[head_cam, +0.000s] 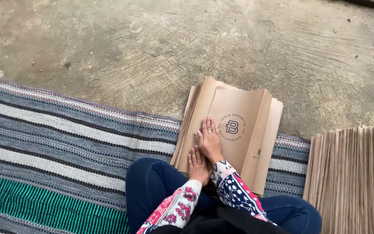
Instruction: The person sits cross-legged on a mat and repeatedly folds flat brown paper bags along their creases. They smooth each fold with their hands and stack the finished bags to the side.
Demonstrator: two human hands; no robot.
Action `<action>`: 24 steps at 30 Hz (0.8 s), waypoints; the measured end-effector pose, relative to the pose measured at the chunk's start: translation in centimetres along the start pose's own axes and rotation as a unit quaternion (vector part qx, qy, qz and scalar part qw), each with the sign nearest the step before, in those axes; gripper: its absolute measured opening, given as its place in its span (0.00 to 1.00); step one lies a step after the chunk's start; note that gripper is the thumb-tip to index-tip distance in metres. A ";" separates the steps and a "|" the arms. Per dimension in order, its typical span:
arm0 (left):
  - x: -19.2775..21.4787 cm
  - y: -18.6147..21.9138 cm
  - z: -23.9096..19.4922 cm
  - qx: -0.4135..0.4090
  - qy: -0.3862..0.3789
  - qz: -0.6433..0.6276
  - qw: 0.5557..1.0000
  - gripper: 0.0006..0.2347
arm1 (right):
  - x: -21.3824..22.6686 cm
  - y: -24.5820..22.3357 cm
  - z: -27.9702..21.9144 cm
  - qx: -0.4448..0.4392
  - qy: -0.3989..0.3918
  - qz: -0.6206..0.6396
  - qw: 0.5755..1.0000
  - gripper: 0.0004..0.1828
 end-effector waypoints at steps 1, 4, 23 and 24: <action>0.1 -0.1 0.2 0.002 0.001 0.000 1.000 0.44 | -0.1 0.3 0.3 0.002 0.001 0.001 1.000 0.37; -0.2 -0.5 0.6 0.004 -0.068 0.001 0.998 0.53 | 0.2 1.2 2.3 0.010 -0.002 0.012 1.000 0.36; 4.8 1.0 -3.0 0.020 -0.196 -0.037 0.980 0.52 | 3.7 8.2 14.6 -0.105 -0.076 0.119 0.984 0.34; 4.8 1.1 -3.1 0.026 -0.200 -0.026 0.979 0.52 | 4.1 8.3 13.9 -0.118 -0.036 0.128 0.984 0.34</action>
Point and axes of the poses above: each hand's wrist, its own z-axis towards the middle knuckle, its own x-axis out of the back of the hand, y = z × x, the point moved 9 cm from there along z, towards the middle knuckle, and after that the axes turned 6 degrees about -y, right-handed, at the moved point
